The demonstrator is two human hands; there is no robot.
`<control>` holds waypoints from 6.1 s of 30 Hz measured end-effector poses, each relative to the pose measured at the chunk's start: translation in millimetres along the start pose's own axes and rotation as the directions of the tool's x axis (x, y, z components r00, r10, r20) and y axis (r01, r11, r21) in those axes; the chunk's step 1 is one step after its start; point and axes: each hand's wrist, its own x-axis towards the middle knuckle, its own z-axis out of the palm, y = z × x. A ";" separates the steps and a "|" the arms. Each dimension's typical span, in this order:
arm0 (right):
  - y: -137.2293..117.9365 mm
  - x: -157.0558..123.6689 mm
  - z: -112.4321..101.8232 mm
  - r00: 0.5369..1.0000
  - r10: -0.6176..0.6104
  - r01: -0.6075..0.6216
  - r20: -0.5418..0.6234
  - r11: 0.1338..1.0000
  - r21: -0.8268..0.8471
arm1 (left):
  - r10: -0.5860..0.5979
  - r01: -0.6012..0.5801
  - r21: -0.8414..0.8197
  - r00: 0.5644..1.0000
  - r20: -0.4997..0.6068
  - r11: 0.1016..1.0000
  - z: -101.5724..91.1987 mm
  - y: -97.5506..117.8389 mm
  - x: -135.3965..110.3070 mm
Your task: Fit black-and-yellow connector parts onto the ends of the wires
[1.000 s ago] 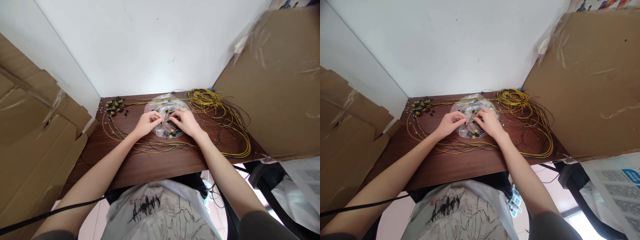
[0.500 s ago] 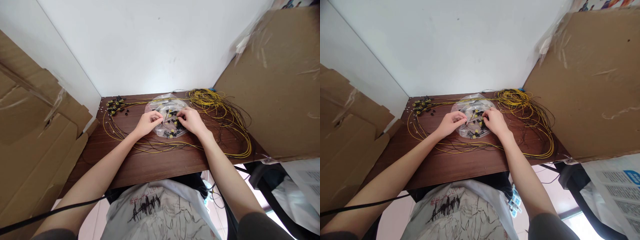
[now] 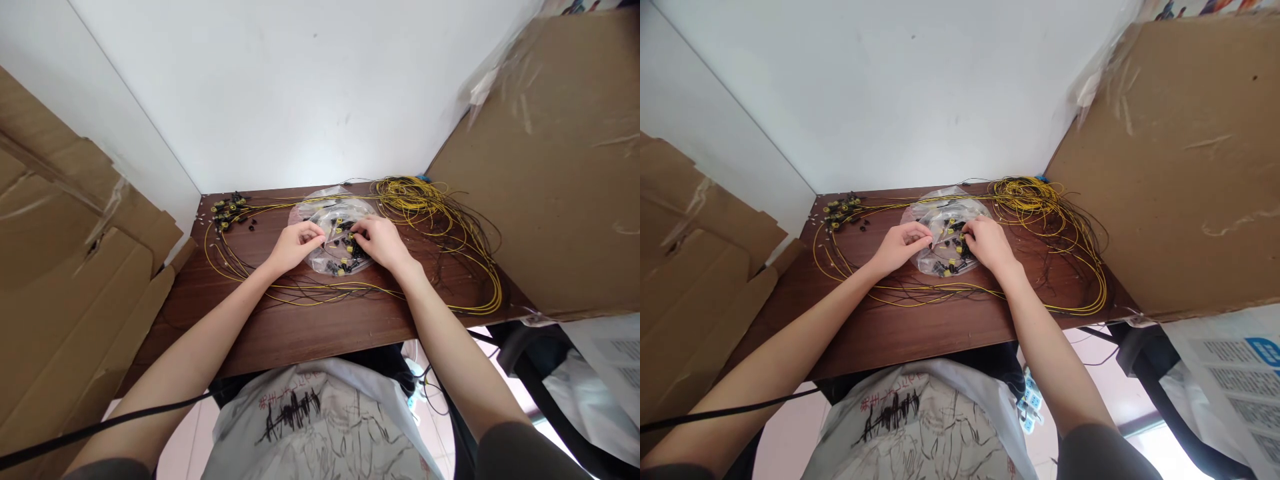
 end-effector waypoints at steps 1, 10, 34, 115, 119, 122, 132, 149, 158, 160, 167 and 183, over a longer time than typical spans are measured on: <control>-0.7 -0.2 0.1 1.000 0.002 -0.002 -0.007 1.000 0.006 | 0.000 0.000 -0.003 1.000 0.002 1.000 0.0 -0.1 0.1; -9.9 -0.3 -6.5 0.986 0.050 -0.026 -0.158 0.988 0.151 | -0.002 0.002 -0.009 1.000 -0.002 1.000 0.5 -0.3 0.0; 9.7 -3.6 -17.7 0.984 -0.086 0.041 0.157 0.961 0.272 | 0.006 -0.006 0.027 1.000 -0.006 1.000 0.0 -0.4 0.0; 22.4 -4.4 -20.4 0.996 0.000 -0.009 0.089 0.994 0.105 | 0.004 -0.004 0.020 1.000 0.000 1.000 0.3 -0.7 0.0; 21.3 -4.8 -21.2 0.995 -0.002 -0.009 0.104 0.994 0.108 | 0.014 -0.014 0.016 1.000 0.003 1.000 0.4 -2.1 0.4; 21.0 -4.6 -21.0 0.990 -0.032 0.019 0.134 0.995 0.096 | 0.017 -0.017 0.029 1.000 0.002 0.999 0.3 -2.6 0.6; 14.2 -3.7 -19.4 0.991 -0.023 0.017 0.131 0.998 0.052 | 0.019 -0.019 0.038 1.000 0.003 0.999 -0.4 -2.4 0.7; 8.2 -5.8 -26.2 0.992 -0.126 0.119 0.029 0.976 0.180 | 0.015 -0.015 0.029 1.000 -0.001 0.999 0.0 -0.4 -0.1; 9.0 -5.2 -19.4 0.960 -0.179 0.099 0.216 0.936 0.336 | -0.001 0.001 0.013 1.000 0.003 1.000 0.1 -0.5 -0.3; 8.0 -4.8 -19.9 0.961 -0.166 0.083 0.222 0.935 0.344 | -0.001 0.001 0.015 1.000 0.003 1.000 0.1 -0.3 -0.3; 2.2 -4.6 -19.4 0.969 -0.132 0.060 0.208 0.946 0.320 | 0.002 -0.002 0.002 1.000 0.007 1.000 0.3 -0.3 -0.3; -10.6 -5.8 -14.7 0.974 -0.161 0.140 0.161 0.981 0.132 | 0.011 -0.011 0.027 1.000 -0.004 1.000 0.4 -2.2 0.5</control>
